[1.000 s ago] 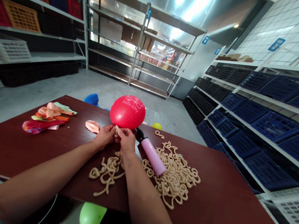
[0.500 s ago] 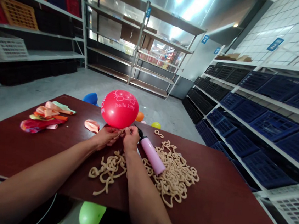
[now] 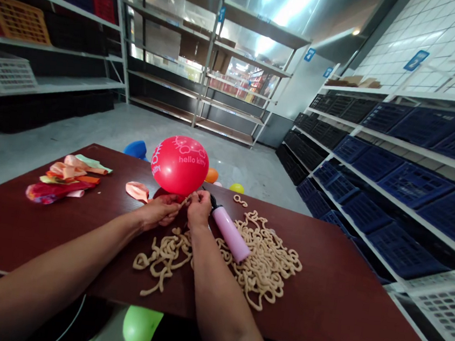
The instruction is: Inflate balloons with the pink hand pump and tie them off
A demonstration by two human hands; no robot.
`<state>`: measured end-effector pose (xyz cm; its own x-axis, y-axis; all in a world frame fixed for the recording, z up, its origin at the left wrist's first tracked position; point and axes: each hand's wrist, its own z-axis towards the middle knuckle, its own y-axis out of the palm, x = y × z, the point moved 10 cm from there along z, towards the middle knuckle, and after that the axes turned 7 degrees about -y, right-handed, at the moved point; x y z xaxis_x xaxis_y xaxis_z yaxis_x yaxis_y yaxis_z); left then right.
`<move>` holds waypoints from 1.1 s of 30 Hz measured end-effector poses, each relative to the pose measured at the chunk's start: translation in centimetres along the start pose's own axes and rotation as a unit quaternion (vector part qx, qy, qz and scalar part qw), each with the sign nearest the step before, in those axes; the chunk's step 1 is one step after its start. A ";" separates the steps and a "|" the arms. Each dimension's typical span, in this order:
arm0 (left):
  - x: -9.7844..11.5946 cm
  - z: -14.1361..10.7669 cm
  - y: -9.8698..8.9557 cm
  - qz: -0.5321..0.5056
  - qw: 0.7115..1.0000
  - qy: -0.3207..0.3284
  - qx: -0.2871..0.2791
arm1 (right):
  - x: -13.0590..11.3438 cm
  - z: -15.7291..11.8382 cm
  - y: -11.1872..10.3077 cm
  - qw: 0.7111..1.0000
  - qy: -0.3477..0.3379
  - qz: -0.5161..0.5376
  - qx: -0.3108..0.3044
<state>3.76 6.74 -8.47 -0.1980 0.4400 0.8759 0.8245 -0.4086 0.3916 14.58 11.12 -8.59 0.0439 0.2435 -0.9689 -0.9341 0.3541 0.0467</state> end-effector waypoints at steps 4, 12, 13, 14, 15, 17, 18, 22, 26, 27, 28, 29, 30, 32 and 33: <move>-0.1 0.2 -0.6 0.008 1.000 -0.002 0.009 | 0.4 -0.3 -0.2 0.999 0.021 0.013 0.027; 1.2 0.7 -4.2 -0.022 0.989 -0.003 0.148 | 0.3 -0.5 0.6 1.000 0.011 -0.009 -0.022; 1.9 0.9 -4.6 -0.014 0.986 0.002 0.166 | 0.5 -0.4 0.6 1.000 0.015 -0.015 -0.022; 2.6 1.1 -4.9 0.002 0.983 0.007 0.183 | 0.7 -0.4 0.6 0.999 0.019 -0.023 -0.022; 3.5 1.5 -5.1 0.024 0.979 0.014 0.201 | 1.0 -0.3 0.6 0.999 0.021 -0.030 -0.023; 5.4 2.3 -5.6 0.068 0.969 0.035 0.233 | 1.2 -0.2 0.7 0.999 0.016 -0.040 -0.024; 6.2 2.8 -5.7 0.086 0.966 0.039 0.242 | 1.3 -0.1 0.8 0.999 0.012 -0.040 -0.022; 8.8 3.6 -7.1 0.167 0.948 0.027 0.268 | 1.4 -0.1 0.7 0.999 0.004 -0.044 -0.017; 12.9 0.1 -10.6 0.430 0.807 0.068 0.398 | 1.2 0.0 0.9 0.996 -0.008 -0.077 -0.036; 13.4 -1.0 -11.6 0.491 0.758 0.057 0.426 | 1.1 0.0 1.0 0.995 -0.016 -0.086 -0.042; 13.5 -2.0 -12.6 0.536 0.717 0.033 0.444 | 1.0 0.0 1.2 0.994 -0.024 -0.094 -0.051; 13.2 -2.9 -13.6 0.567 0.688 0.003 0.453 | 0.9 0.0 1.5 0.993 -0.032 -0.100 -0.061; 12.7 -3.7 -14.7 0.584 0.670 -0.027 0.458 | 0.8 -0.1 1.8 0.991 -0.040 -0.106 -0.073; 11.2 -5.0 -16.4 0.586 0.661 -0.076 0.462 | 0.5 -0.3 2.5 0.986 -0.057 -0.117 -0.102; 10.4 -5.4 -16.9 0.574 0.673 -0.079 0.460 | 0.4 -0.4 2.9 0.983 -0.066 -0.124 -0.118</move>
<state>-15.08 13.90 -4.41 0.8481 0.3661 0.3829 0.3796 0.0842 -0.9213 11.79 11.85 -8.91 0.3118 0.2970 -0.9026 -0.9442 0.2027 -0.2595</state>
